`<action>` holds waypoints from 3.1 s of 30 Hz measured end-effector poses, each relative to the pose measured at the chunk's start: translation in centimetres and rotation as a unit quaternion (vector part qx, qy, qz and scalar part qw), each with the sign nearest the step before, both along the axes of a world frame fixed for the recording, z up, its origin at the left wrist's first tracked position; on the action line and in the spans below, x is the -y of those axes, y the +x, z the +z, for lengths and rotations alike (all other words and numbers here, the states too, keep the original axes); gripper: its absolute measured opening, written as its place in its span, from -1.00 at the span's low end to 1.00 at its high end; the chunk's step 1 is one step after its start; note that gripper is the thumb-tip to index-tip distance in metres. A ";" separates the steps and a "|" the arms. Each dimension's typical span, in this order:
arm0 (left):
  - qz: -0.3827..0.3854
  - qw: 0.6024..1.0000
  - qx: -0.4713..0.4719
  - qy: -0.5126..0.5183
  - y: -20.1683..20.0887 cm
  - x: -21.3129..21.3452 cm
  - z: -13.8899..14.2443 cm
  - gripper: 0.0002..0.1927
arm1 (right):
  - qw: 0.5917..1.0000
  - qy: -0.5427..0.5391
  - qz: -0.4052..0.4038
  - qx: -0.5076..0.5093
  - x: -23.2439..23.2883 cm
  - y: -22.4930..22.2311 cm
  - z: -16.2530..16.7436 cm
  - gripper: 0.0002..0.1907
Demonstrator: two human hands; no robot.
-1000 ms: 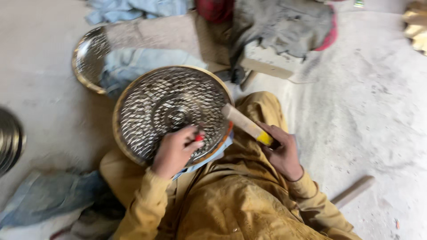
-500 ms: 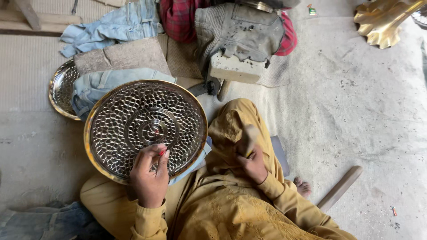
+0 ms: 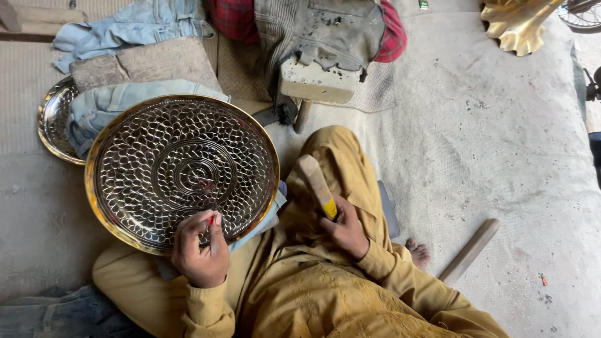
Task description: The person sits cross-legged on the floor with a decorative brass plate on their lap and hammers a small punch against the plate's surface, working the pattern across the dish while steadying the punch with the other hand. Stacks of finished brass dishes sit beside them on the floor.
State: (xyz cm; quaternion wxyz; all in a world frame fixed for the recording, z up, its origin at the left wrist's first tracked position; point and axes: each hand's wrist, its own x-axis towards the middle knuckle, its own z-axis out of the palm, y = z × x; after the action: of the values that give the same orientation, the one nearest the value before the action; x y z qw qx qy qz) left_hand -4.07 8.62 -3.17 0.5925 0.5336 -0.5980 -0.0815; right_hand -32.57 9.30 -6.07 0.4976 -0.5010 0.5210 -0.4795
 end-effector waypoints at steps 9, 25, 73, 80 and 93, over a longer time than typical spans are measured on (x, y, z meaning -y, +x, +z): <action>0.006 0.999 -0.019 -0.040 1.7 -0.4 0.3 -0.81 | 0.998 0.052 -0.005 -0.022 1.0 3.5 0.0 -0.75; -0.156 0.910 -0.328 0.201 4.7 -0.8 0.7 -0.71 | 0.990 -0.125 0.015 -0.059 8.8 9.1 3.3 -0.86; -0.294 0.883 -0.074 0.358 2.2 6.4 0.9 -0.49 | 0.840 -0.067 0.142 -0.520 10.9 2.6 12.9 -0.74; -0.311 0.868 -0.114 0.371 2.3 6.5 1.3 -0.53 | 0.803 -0.092 0.193 -0.557 11.1 2.4 12.9 -0.64; -0.313 0.867 -0.086 0.379 2.0 6.5 1.3 -0.56 | 0.766 -0.134 0.192 -0.598 10.6 1.8 12.8 -0.62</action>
State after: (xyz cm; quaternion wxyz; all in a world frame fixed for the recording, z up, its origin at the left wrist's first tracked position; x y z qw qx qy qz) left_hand -2.04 2.11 -1.83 0.3370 0.4924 -0.6037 -0.5286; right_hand -30.78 -1.28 6.73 0.0949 -0.8374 0.5367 -0.0417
